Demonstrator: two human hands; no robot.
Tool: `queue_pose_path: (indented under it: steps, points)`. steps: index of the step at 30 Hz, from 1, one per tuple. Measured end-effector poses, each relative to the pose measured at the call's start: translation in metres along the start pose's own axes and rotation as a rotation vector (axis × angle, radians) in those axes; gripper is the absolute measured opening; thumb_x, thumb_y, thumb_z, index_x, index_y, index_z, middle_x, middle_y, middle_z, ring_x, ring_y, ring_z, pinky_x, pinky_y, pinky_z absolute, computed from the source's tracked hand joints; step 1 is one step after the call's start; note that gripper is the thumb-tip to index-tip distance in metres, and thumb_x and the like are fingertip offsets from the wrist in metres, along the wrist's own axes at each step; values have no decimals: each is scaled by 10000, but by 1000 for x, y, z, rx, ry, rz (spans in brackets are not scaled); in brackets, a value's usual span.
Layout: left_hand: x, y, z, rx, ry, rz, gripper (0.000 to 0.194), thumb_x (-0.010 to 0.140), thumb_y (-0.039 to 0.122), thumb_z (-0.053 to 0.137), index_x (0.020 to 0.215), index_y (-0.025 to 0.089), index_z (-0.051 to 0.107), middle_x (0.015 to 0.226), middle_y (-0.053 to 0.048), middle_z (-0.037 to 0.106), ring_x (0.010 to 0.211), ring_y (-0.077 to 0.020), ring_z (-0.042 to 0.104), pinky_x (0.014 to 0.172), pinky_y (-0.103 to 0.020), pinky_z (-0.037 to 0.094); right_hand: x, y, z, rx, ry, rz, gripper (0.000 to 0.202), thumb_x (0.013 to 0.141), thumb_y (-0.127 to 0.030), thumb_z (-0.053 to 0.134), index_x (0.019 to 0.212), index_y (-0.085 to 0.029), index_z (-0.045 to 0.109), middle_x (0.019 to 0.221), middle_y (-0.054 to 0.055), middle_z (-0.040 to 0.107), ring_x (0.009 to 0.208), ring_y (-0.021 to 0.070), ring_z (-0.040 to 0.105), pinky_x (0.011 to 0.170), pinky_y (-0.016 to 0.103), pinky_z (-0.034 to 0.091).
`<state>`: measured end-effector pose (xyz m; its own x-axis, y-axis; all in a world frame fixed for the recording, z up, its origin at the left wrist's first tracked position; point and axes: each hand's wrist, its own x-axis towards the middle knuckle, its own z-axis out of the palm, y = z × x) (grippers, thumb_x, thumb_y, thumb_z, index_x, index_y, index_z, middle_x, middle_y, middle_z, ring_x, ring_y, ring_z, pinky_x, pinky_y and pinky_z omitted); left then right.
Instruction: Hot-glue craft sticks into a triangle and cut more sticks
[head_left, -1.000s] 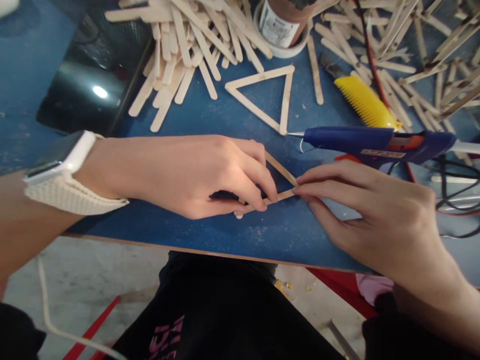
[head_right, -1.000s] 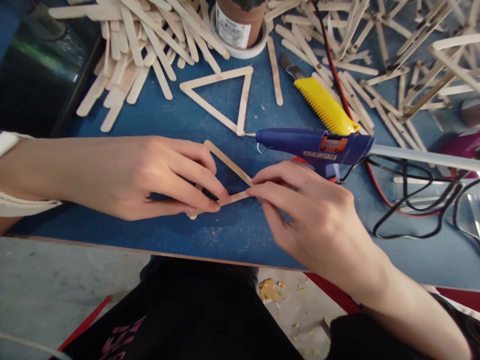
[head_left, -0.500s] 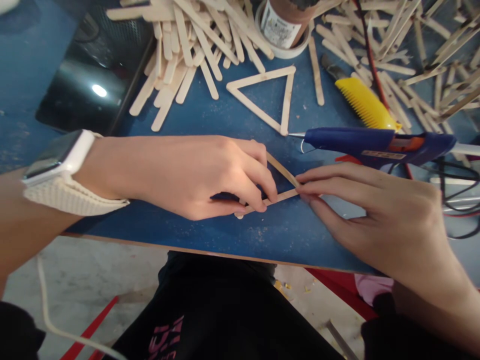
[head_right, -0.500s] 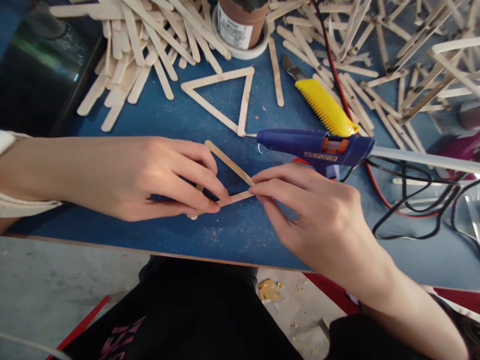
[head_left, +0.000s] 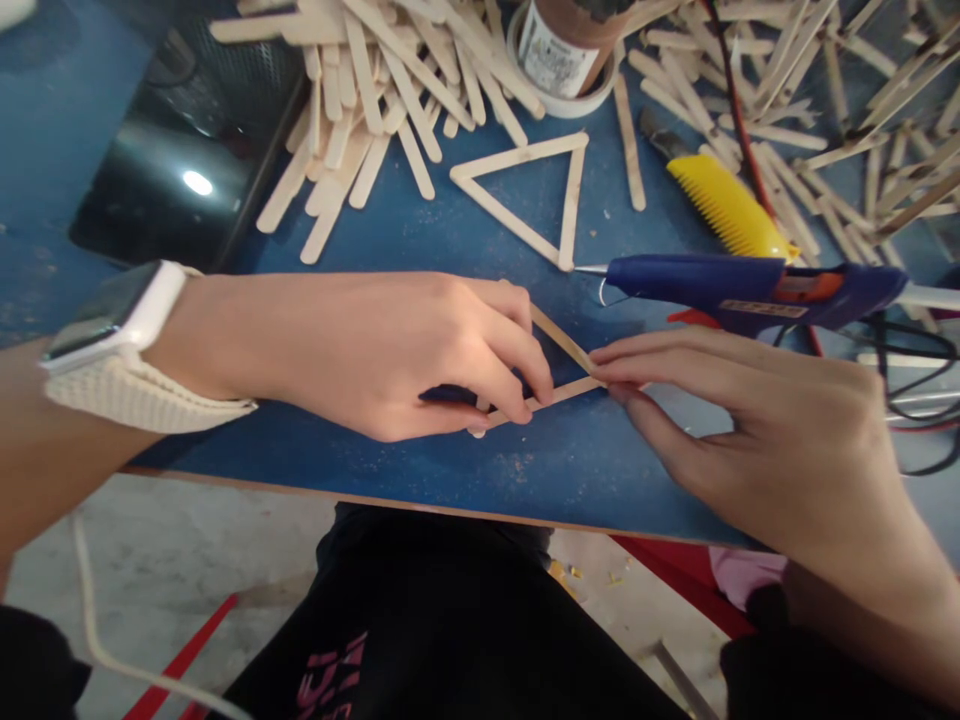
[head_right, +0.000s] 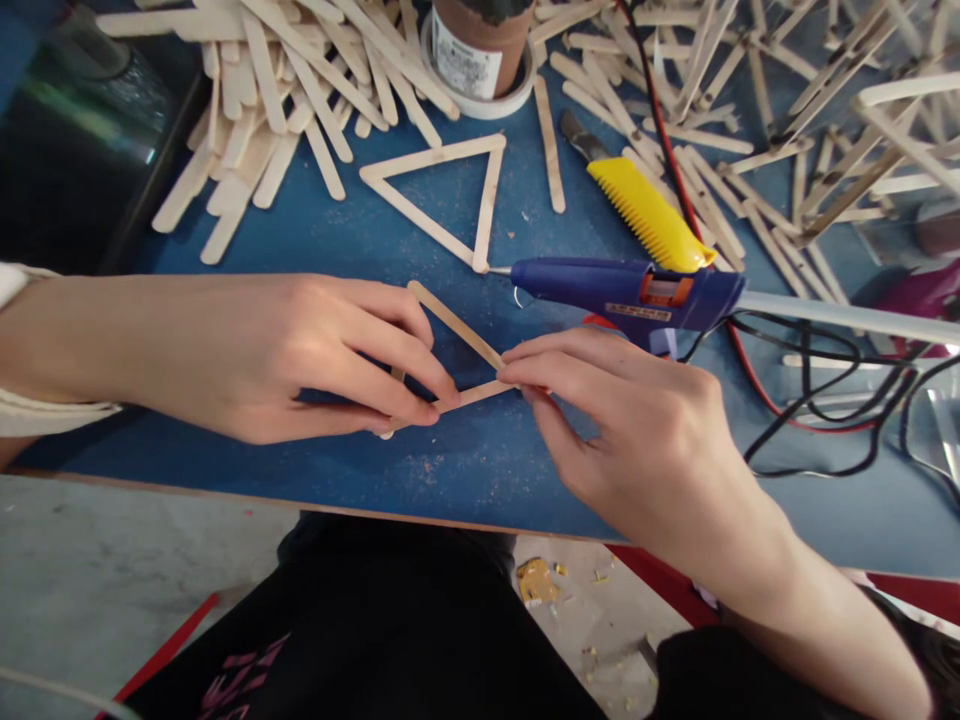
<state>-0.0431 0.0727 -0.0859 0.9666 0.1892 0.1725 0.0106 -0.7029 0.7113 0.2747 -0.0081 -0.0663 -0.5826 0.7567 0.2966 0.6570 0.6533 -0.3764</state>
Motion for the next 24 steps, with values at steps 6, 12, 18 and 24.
queue_pose_path:
  steps: [6,12,18,24]
  points:
    - [0,0,-1,-25,-22,-41,313,1224,116,687,1373,216,943,1534,-53,886,1515,-308,757,1305,-440,597,0,-2,-1,0,-4,4,311,1092,13,734,1226,-257,807,1204,26,945,1088,246,947,1022,362,802]
    - [-4,-5,2,-4,6,-16,325,1227,224,698,1391,376,933,1554,26,876,1526,-313,774,1335,-463,613,2,-3,0,-6,-5,-8,383,1047,52,670,1240,-269,745,1217,41,901,1093,236,922,996,336,783]
    - [-3,-3,0,10,-25,-27,320,1220,135,665,1393,232,917,1578,-64,862,1484,-304,748,1269,-441,617,2,-2,2,13,-1,-38,372,1027,60,648,1234,-240,722,1160,27,873,1052,208,903,909,300,768]
    - [-3,-2,0,4,-13,-23,298,1231,190,681,1373,291,923,1569,-45,865,1525,-298,743,1304,-422,609,1,-3,4,-17,-4,-61,233,1070,-9,734,1193,-207,748,1164,55,880,1032,211,895,936,318,763]
